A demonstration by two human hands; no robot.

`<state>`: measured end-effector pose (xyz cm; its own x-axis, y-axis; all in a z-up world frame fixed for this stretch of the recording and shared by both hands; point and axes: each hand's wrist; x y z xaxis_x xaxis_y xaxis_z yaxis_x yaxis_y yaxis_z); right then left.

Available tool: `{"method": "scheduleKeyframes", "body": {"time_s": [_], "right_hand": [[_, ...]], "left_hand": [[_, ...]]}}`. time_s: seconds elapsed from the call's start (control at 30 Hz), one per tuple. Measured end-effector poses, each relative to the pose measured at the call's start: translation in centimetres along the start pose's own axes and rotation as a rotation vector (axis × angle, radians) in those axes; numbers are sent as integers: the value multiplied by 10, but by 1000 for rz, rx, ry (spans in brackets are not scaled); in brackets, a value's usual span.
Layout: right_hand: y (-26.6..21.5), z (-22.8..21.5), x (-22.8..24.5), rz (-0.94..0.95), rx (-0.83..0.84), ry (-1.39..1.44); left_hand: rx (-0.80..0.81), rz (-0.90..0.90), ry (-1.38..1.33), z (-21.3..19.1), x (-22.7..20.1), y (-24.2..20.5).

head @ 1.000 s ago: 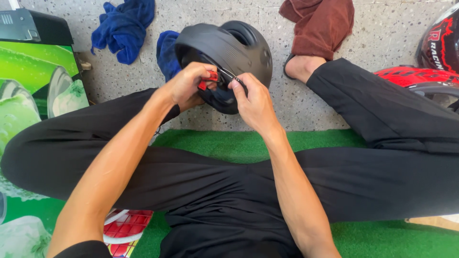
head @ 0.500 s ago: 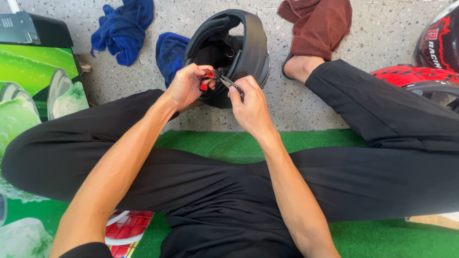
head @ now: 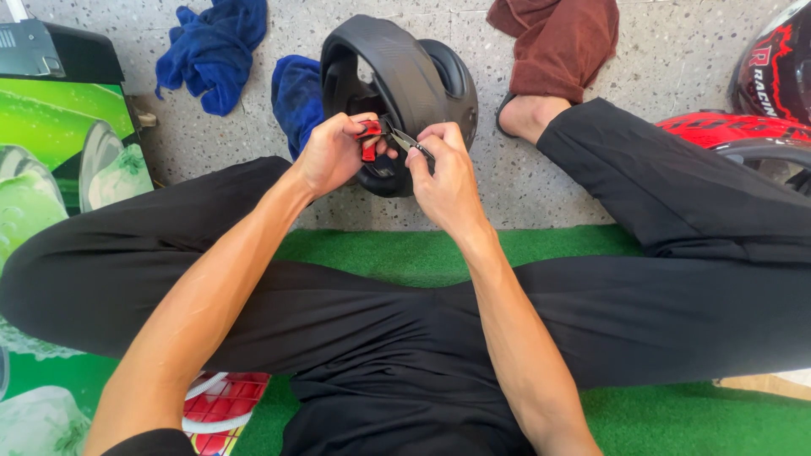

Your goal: The person repairs or adjusts the strap of a motorcycle helmet using pliers.

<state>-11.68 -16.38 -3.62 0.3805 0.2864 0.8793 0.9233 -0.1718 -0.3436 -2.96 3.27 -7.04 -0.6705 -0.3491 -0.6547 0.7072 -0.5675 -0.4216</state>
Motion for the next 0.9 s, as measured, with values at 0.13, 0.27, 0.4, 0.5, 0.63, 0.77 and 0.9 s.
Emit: {"method": "scheduleKeyframes", "body": {"time_s": [0.13, 0.27, 0.4, 0.5, 0.63, 0.77, 0.9], "right_hand": [[3, 2, -1, 8, 9, 8], [4, 1, -3, 0, 10, 5], [4, 0, -6, -48, 14, 1], [5, 1, -6, -35, 20, 1], [6, 3, -8, -73, 18, -31], [4, 3, -8, -2, 54, 2], [6, 7, -7, -36, 31, -14]], "left_hand": [[0, 0, -12, -4, 4, 0], [17, -3, -48, -6, 8, -1], [20, -2, -66, -3, 7, -1], [10, -3, -84, -5, 9, 1], [-3, -9, -99, -6, 10, 0], [8, -16, -114, -8, 11, 1], [35, -11, -79, -14, 11, 1]]}}
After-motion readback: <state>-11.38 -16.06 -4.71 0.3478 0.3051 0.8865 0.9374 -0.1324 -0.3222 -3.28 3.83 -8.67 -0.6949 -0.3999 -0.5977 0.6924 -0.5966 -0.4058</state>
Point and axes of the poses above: each hand's wrist, its own y-axis towards the middle knuckle, its own z-axis out of the palm, x = y × z, and after that the axes turned 11 degrees about z, right-handed
